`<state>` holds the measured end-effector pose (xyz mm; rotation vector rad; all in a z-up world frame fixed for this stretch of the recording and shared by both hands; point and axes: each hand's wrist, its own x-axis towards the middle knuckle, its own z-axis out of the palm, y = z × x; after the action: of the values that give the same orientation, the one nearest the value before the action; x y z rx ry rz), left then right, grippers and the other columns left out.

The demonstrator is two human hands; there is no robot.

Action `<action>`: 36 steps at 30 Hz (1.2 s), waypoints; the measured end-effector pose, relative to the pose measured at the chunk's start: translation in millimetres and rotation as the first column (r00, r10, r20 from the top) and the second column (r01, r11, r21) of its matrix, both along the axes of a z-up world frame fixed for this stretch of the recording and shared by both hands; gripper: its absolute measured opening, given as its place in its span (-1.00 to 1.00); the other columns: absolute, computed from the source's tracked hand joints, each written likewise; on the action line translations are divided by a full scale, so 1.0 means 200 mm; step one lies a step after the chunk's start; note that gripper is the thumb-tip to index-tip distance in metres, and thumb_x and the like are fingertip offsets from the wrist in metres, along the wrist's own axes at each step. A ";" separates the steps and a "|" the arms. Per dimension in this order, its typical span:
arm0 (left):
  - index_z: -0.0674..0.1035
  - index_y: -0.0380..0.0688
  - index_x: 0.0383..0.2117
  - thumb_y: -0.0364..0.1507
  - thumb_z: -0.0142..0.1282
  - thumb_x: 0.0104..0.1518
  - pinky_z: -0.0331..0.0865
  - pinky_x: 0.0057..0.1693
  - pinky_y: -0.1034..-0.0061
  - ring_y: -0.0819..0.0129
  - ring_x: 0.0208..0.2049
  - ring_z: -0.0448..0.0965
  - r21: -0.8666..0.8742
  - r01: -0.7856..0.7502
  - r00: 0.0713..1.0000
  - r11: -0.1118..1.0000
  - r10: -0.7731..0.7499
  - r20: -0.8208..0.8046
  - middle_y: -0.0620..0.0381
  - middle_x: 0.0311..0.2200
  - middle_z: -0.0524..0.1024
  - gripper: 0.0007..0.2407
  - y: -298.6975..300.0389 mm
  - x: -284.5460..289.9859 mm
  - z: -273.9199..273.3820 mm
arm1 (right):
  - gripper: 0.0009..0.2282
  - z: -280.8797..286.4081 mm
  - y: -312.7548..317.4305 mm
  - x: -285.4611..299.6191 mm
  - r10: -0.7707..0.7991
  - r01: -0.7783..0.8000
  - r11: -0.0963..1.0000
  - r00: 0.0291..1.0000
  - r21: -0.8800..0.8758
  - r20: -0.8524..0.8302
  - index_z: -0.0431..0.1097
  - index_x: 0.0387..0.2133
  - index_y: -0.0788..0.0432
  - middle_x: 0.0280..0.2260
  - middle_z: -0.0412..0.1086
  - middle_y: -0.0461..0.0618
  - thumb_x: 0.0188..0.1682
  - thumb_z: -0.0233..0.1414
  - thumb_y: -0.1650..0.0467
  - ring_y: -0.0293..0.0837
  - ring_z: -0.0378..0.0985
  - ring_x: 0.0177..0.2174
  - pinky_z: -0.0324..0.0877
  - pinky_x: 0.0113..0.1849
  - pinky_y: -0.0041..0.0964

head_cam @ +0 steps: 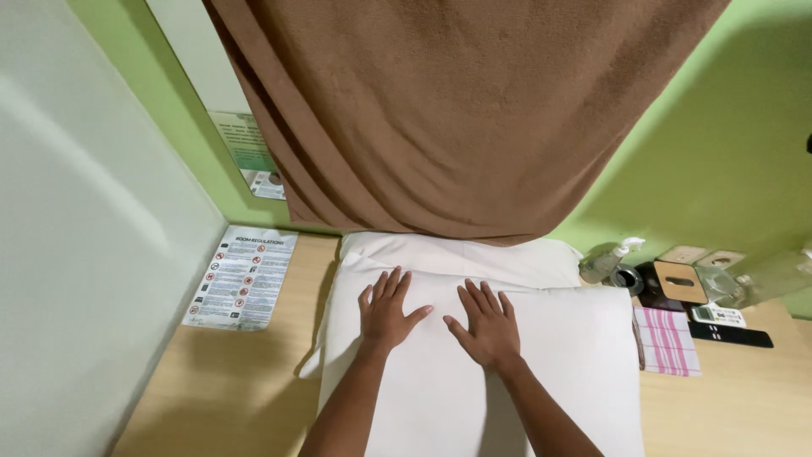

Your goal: The person picks up a white pillow from a bed, carries it to a nearby desk, and places it on the surface. They then return to the bed, pick up a second white pillow, and place it on the desk next to the first one.

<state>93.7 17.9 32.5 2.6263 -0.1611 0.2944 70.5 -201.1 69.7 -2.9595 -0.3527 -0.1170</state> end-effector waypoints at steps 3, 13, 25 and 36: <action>0.44 0.22 0.24 0.09 0.11 0.08 -0.20 0.39 0.11 0.24 0.42 0.02 -0.005 -0.006 0.998 1.000 0.006 -0.066 0.26 0.38 0.18 -0.41 -0.01 -0.01 0.05 | -0.43 -0.02 0.02 0.07 0.063 -0.064 0.998 0.998 -0.021 -0.031 0.14 0.31 -0.01 0.38 -0.02 -0.09 0.10 -0.18 0.01 -0.04 -0.13 0.37 -0.25 0.28 0.08; 0.69 0.19 -0.06 -0.18 0.08 0.21 -0.13 0.34 0.14 0.25 0.32 0.21 -0.114 -0.021 0.997 0.993 0.028 0.067 0.46 0.13 0.54 -0.74 -0.06 -0.01 -0.02 | -0.49 -0.09 0.03 0.10 0.057 -0.057 0.997 0.998 0.050 -0.009 0.29 0.23 -0.08 0.35 0.11 -0.26 0.08 -0.17 0.02 -0.12 -0.03 0.36 -0.19 0.30 0.05; 0.75 -0.01 -0.35 -0.37 0.21 0.16 0.12 0.18 0.25 0.26 0.17 0.45 -0.173 0.128 0.920 0.977 -0.052 0.388 0.25 -0.17 0.71 -0.90 -0.10 -0.15 0.07 | -0.55 0.01 0.03 -0.05 0.103 -0.118 0.984 0.988 0.133 0.112 0.44 0.09 0.04 0.23 0.29 -0.15 0.04 -0.04 0.09 -0.02 0.15 0.27 -0.07 0.22 0.12; 0.73 -0.02 -0.35 -0.38 0.17 0.20 0.14 0.19 0.23 0.22 0.21 0.43 -0.175 0.236 0.850 0.956 -0.116 0.513 0.24 -0.12 0.70 -0.89 -0.17 -0.16 0.37 | -0.79 0.17 0.04 -0.09 -0.122 -0.088 0.891 0.898 0.444 0.423 0.63 -0.19 0.13 -0.26 0.61 0.01 0.02 0.14 0.31 -0.04 0.60 -0.06 0.37 -0.03 -0.14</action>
<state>62.3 -16.6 106.0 2.2297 -0.5089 0.8716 51.6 -192.9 103.2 -2.4401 -0.2992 -0.7740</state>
